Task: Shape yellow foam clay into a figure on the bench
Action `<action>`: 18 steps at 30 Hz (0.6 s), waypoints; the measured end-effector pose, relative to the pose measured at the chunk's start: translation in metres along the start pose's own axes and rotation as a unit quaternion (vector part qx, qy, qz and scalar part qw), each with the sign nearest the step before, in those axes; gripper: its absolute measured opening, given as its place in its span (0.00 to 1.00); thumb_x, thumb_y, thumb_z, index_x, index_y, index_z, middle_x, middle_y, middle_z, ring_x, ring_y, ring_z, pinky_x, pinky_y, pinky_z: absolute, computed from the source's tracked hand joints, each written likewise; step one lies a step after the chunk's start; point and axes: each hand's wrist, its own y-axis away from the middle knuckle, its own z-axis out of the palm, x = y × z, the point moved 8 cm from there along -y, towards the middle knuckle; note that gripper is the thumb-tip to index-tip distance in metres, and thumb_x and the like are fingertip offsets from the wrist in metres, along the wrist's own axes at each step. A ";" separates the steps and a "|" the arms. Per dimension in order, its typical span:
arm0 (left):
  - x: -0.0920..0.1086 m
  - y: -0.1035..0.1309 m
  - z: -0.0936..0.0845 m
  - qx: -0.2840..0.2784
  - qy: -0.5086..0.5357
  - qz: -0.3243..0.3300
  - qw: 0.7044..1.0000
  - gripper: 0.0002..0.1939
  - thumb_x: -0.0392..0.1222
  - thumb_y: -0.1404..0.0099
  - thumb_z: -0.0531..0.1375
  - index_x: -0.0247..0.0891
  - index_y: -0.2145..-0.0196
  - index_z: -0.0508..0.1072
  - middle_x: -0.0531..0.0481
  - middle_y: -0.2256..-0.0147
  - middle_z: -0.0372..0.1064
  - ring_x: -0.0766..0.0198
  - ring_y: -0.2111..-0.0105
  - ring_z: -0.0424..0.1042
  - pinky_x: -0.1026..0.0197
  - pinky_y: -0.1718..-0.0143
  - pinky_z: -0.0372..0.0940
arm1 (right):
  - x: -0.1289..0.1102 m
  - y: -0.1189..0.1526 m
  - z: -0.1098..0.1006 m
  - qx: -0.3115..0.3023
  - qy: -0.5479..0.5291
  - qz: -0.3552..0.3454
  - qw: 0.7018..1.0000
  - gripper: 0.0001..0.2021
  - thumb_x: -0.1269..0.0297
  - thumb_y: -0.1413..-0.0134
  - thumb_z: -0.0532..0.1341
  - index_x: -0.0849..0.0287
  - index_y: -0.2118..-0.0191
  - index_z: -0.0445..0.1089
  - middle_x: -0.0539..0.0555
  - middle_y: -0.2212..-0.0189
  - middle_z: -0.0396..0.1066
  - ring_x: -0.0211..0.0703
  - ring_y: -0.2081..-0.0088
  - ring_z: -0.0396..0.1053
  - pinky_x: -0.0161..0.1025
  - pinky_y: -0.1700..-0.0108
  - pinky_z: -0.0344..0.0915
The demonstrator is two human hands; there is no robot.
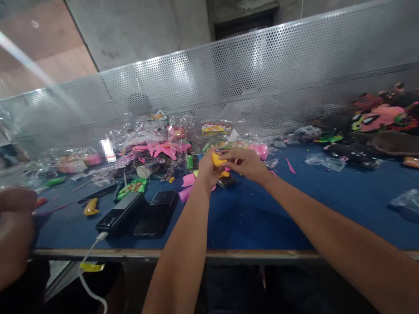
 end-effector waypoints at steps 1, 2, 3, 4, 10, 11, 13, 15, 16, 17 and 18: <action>0.002 0.001 0.000 0.007 0.010 -0.004 1.000 0.14 0.49 0.37 0.66 0.37 0.67 0.69 0.55 0.79 0.66 0.73 0.84 0.65 0.71 0.85 0.57 | 0.001 0.000 0.001 -0.003 0.005 -0.002 1.000 0.13 0.54 0.43 0.65 0.51 0.55 0.80 0.53 0.61 0.79 0.43 0.65 0.74 0.41 0.60 0.71; 0.005 0.002 -0.002 0.019 0.024 -0.007 1.000 0.14 0.49 0.37 0.66 0.37 0.67 0.69 0.56 0.79 0.66 0.72 0.84 0.64 0.71 0.85 0.57 | 0.004 0.000 0.002 -0.006 0.012 0.003 1.000 0.15 0.55 0.43 0.65 0.51 0.52 0.78 0.53 0.61 0.79 0.42 0.65 0.74 0.40 0.61 0.71; 0.011 0.003 -0.003 0.029 0.045 0.006 0.999 0.14 0.49 0.36 0.65 0.37 0.68 0.68 0.55 0.79 0.66 0.72 0.84 0.65 0.70 0.85 0.56 | 0.008 0.000 0.003 -0.009 0.023 0.015 1.000 0.18 0.56 0.43 0.66 0.51 0.47 0.76 0.53 0.60 0.79 0.42 0.65 0.74 0.40 0.61 0.71; 0.018 0.004 -0.005 0.040 0.075 0.030 0.996 0.15 0.50 0.36 0.65 0.38 0.69 0.67 0.56 0.80 0.65 0.72 0.84 0.64 0.70 0.85 0.55 | 0.014 0.000 0.005 -0.019 0.042 0.032 0.998 0.22 0.58 0.43 0.65 0.52 0.43 0.72 0.53 0.59 0.78 0.42 0.65 0.73 0.39 0.61 0.71; 0.044 0.007 -0.020 0.089 0.163 0.098 0.978 0.14 0.50 0.32 0.60 0.39 0.70 0.63 0.58 0.80 0.61 0.71 0.83 0.62 0.67 0.82 0.55 | 0.045 0.006 0.042 -0.179 0.279 0.110 0.937 0.17 0.58 0.40 0.64 0.62 0.50 0.76 0.63 0.53 0.77 0.51 0.51 0.74 0.42 0.49 0.66; 0.044 0.006 -0.021 0.094 0.158 0.096 0.978 0.14 0.50 0.31 0.59 0.39 0.69 0.63 0.58 0.80 0.61 0.71 0.83 0.61 0.67 0.81 0.55 | 0.047 0.007 0.047 -0.197 0.303 0.123 0.924 0.17 0.57 0.40 0.65 0.62 0.51 0.77 0.64 0.54 0.78 0.53 0.51 0.74 0.42 0.49 0.66; 0.043 0.005 -0.023 0.106 0.145 0.099 0.979 0.14 0.51 0.32 0.59 0.39 0.69 0.63 0.58 0.79 0.62 0.71 0.83 0.61 0.67 0.81 0.54 | 0.050 0.007 0.052 -0.220 0.318 0.157 0.909 0.14 0.57 0.39 0.64 0.61 0.56 0.79 0.63 0.56 0.79 0.52 0.52 0.75 0.40 0.52 0.66; 0.043 0.004 -0.025 0.118 0.127 0.115 0.978 0.14 0.50 0.33 0.60 0.40 0.68 0.63 0.58 0.78 0.61 0.72 0.83 0.60 0.68 0.81 0.52 | 0.050 0.004 0.048 -0.210 0.304 0.185 0.911 0.10 0.60 0.38 0.63 0.59 0.57 0.78 0.60 0.57 0.80 0.50 0.55 0.76 0.38 0.56 0.66; 0.044 0.003 -0.027 0.126 0.112 0.123 0.978 0.13 0.49 0.33 0.60 0.40 0.68 0.63 0.58 0.77 0.62 0.72 0.83 0.60 0.68 0.81 0.52 | 0.050 0.001 0.041 -0.190 0.292 0.194 0.917 0.09 0.62 0.38 0.62 0.57 0.57 0.77 0.58 0.58 0.80 0.48 0.56 0.76 0.37 0.58 0.66; 0.043 0.002 -0.029 0.134 0.089 0.131 0.978 0.11 0.47 0.33 0.59 0.40 0.68 0.63 0.58 0.77 0.62 0.72 0.83 0.60 0.68 0.81 0.53 | 0.050 -0.002 0.033 -0.169 0.280 0.198 0.924 0.08 0.62 0.38 0.62 0.57 0.57 0.76 0.56 0.59 0.80 0.47 0.57 0.77 0.37 0.58 0.66; 0.043 0.001 -0.031 0.145 0.056 0.138 0.978 0.08 0.44 0.34 0.59 0.40 0.67 0.63 0.58 0.76 0.63 0.72 0.82 0.61 0.68 0.80 0.54 | 0.051 -0.005 0.023 -0.147 0.271 0.202 0.930 0.08 0.61 0.38 0.62 0.57 0.58 0.76 0.56 0.60 0.80 0.46 0.58 0.77 0.37 0.59 0.67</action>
